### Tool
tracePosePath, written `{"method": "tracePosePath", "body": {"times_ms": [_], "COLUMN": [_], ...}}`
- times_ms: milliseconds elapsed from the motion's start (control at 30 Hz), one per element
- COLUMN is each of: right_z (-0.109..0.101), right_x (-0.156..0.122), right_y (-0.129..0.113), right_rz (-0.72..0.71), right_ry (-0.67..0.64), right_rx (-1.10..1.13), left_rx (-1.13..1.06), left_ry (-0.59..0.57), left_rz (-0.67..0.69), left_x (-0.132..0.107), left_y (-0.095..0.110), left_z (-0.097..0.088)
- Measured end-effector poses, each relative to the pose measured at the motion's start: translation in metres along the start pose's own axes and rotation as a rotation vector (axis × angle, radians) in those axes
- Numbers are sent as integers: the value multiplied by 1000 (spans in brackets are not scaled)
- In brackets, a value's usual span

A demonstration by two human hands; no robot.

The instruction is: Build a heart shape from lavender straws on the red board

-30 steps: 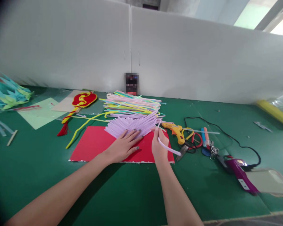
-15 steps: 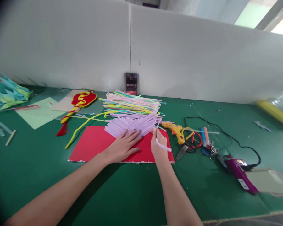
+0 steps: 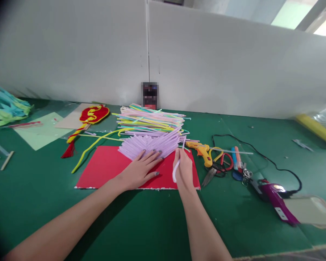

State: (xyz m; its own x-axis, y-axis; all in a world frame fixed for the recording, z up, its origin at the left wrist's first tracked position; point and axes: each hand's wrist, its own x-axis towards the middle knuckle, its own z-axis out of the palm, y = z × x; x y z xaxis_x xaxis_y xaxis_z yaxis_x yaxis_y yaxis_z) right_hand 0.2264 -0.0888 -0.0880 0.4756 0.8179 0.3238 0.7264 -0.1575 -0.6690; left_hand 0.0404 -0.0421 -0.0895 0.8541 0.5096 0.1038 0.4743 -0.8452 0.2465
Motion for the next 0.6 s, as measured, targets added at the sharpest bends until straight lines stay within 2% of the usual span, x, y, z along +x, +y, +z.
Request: {"method": "tracePosePath", "body": {"times_ms": [167,367,600], "right_z": [-1,-1,0], "right_x": [-1,0,0], "right_y": [-1,-1,4], "right_rz": [-48,-54,-110], "right_ry": [-43,-8,-62], "right_rx": [-50,-69,-98], "left_rx": [7,13,17], "left_ry": [-17,1,7], "left_rz": [-12,-1,-8], "left_x": [0,0,0], "left_y": [0,0,1], "left_z": [0,-1,0]}}
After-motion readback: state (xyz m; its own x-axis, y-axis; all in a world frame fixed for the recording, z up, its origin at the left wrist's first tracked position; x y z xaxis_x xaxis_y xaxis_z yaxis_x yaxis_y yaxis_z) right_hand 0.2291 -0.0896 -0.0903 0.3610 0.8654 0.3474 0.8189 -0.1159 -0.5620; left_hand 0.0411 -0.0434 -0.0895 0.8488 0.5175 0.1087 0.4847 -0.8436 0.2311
